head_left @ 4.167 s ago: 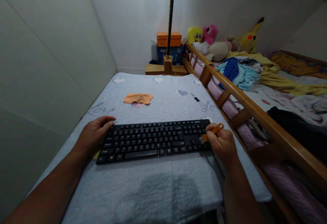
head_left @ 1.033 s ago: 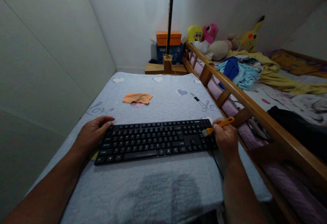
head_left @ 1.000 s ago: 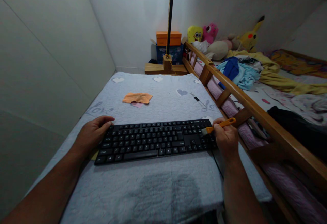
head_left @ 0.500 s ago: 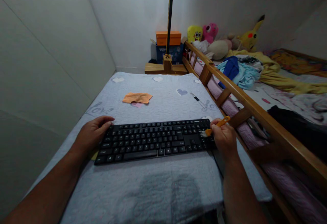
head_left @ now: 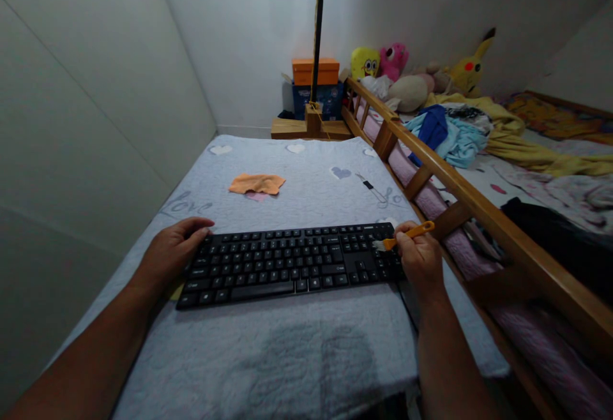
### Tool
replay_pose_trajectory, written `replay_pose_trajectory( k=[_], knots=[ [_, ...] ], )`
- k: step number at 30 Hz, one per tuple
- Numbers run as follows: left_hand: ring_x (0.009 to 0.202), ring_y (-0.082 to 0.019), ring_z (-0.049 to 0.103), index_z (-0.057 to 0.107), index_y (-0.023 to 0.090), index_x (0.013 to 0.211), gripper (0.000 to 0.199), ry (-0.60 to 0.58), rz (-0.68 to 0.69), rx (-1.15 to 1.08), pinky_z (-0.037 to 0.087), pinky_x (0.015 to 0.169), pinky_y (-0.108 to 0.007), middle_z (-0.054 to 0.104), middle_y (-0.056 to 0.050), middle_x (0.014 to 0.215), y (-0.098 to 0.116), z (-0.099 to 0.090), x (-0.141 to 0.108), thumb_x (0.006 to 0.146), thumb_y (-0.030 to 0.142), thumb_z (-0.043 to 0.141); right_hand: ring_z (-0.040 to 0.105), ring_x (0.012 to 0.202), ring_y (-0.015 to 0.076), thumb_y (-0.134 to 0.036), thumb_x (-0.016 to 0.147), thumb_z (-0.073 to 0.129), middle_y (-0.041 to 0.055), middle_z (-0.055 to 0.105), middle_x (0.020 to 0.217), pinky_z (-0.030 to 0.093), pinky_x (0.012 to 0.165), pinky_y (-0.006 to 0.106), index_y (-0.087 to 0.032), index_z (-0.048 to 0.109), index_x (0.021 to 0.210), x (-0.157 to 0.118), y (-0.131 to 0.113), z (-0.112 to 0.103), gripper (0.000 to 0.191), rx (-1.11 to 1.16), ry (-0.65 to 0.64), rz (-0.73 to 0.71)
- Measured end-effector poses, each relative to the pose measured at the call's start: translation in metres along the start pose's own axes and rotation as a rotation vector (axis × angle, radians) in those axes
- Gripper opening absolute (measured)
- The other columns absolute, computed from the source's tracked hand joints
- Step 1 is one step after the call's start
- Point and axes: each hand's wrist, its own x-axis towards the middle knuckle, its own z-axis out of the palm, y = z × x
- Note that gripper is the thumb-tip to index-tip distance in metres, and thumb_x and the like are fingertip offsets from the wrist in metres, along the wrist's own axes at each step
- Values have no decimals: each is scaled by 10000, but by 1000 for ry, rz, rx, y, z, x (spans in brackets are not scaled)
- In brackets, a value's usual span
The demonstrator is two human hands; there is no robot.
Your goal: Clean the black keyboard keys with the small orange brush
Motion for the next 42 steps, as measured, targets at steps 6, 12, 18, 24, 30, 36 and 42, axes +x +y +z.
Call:
replay_pose_trajectory(
  k=[6,12,18,24,30,36,42],
  knots=[
    [939,-280,706,749,180,1091,503,1,15,-20,522,795,-332,778,-80,1023,-5,1,1,800,540,552,449,498,153,-304,806,502,-35,445,533,352,505,282,-245,514,627,-3,2,-3,188,113,-55,79],
    [869,-258,706,749,180,1100,468,9,4,-12,517,747,-318,777,-65,976,-2,2,-2,817,498,554,407,495,140,-322,835,528,-45,413,544,318,492,271,-234,549,666,-6,7,-3,191,153,5,121],
    [874,-262,704,745,180,1114,494,2,-15,-27,520,711,-313,777,-73,1002,-1,2,-3,812,521,554,422,500,142,-315,785,545,-39,423,532,339,496,269,-230,542,634,-4,8,-4,174,165,-70,121],
    [869,-262,703,746,181,1111,491,0,0,-14,527,747,-324,776,-75,1007,0,1,-2,806,510,546,417,516,142,-315,803,533,-31,420,572,341,498,267,-230,528,645,-7,10,-7,180,229,-45,156],
    [879,-265,707,758,188,1079,481,11,-3,12,533,788,-333,781,-73,1019,1,0,-1,793,515,553,411,508,142,-317,800,552,-32,415,562,318,474,263,-228,555,650,-6,9,-6,174,195,-49,154],
    [840,-259,701,758,181,1087,498,-6,-17,20,527,756,-328,779,-68,982,3,-1,-2,790,522,551,412,529,138,-303,779,549,-19,426,591,328,479,259,-226,519,637,-6,15,-6,164,356,-53,181],
    [913,-266,701,749,183,1094,497,3,0,9,510,793,-332,774,-75,1020,-3,1,1,794,521,539,418,536,140,-290,775,572,-31,432,579,330,507,260,-223,550,646,-7,19,-5,147,340,-61,197]
  ],
)
